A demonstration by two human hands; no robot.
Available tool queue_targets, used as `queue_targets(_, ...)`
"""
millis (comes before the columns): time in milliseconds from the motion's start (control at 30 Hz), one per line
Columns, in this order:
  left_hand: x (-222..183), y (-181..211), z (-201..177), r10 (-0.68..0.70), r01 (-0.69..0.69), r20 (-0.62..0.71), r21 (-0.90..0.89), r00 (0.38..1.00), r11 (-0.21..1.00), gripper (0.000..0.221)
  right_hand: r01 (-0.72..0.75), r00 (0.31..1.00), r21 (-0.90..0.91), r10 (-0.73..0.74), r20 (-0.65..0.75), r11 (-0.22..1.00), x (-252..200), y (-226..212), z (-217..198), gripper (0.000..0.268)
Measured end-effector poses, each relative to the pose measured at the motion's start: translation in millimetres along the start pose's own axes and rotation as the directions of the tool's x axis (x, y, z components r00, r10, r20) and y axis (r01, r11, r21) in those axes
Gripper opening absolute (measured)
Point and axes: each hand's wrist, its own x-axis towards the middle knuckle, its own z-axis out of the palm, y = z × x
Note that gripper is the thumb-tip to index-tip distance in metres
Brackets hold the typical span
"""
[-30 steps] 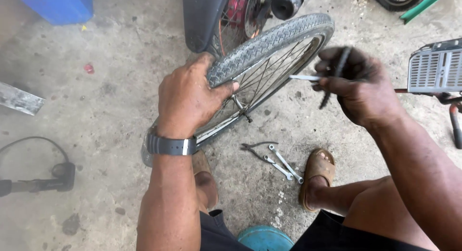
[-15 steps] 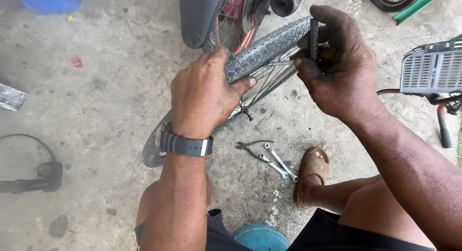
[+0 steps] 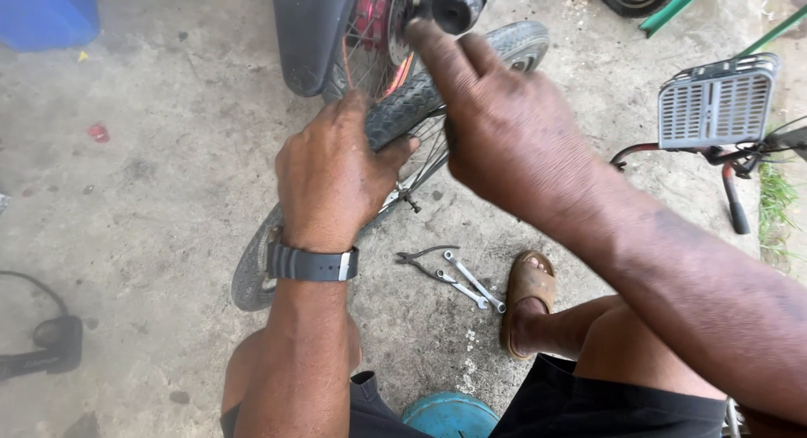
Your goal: Removing a bicycle tire from the rim using a tire lever tool
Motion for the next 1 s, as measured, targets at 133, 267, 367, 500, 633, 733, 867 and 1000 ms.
queue_targets(133, -1.1, 1.6, -6.3, -0.081, 0.081, 0.034, 0.000, 0.996, 0.997, 0.057, -0.079, 0.987, 0.330, 0.121, -0.108, 0.941, -5.0, -3.4, 12.2, 0.071)
queue_targets(267, -0.5, -3.6, -12.6, -0.133, 0.135, 0.088, -0.020, 0.987, 0.991, 0.050, -0.044, 0.982, 0.442, 0.119, -0.143, 0.896, -23.0, 6.6, 29.5, 0.079)
queue_targets(367, 0.4, -8.2, -9.5, -0.080, 0.083, 0.091, -0.027, 0.993, 0.996, 0.053, -0.139, 0.982, 0.313, 0.172, -0.079, 0.939, -22.5, 12.9, 26.3, 0.083)
queue_targets(500, 0.9, -4.5, -1.9, -0.030, 0.033, 0.105, -0.024, 0.994, 0.999, 0.049, -0.246, 0.963, 0.152, 0.224, 0.148, 0.957, -7.3, 10.7, 2.6, 0.077)
queue_targets(633, 0.8, 6.5, 2.1, -0.025, 0.025, 0.107, 0.000, 0.994, 1.000, 0.048, -0.234, 0.939, 0.122, 0.191, 0.284, 0.965, 12.2, 2.6, -17.0, 0.070)
queue_targets(733, 1.2, 7.3, 5.2, -0.028, 0.028, 0.041, 0.002, 0.999, 1.000, 0.046, -0.186, 0.958, 0.067, 0.166, 0.232, 0.980, 20.7, 15.1, -2.0, 0.070)
queue_targets(867, 6.4, -9.0, 0.8, -0.040, 0.040, 0.035, 0.000, 0.999, 0.999, 0.045, -0.087, 0.993, 0.390, 0.109, -0.034, 0.917, -17.8, -0.7, 45.6, 0.051)
queue_targets(1000, 5.6, -26.2, -2.2, 0.026, -0.034, 0.061, 0.144, 0.998, 0.989, 0.068, -0.027, 0.785, 0.798, 0.507, -0.356, 0.602, -33.2, -16.6, 149.6, 0.045)
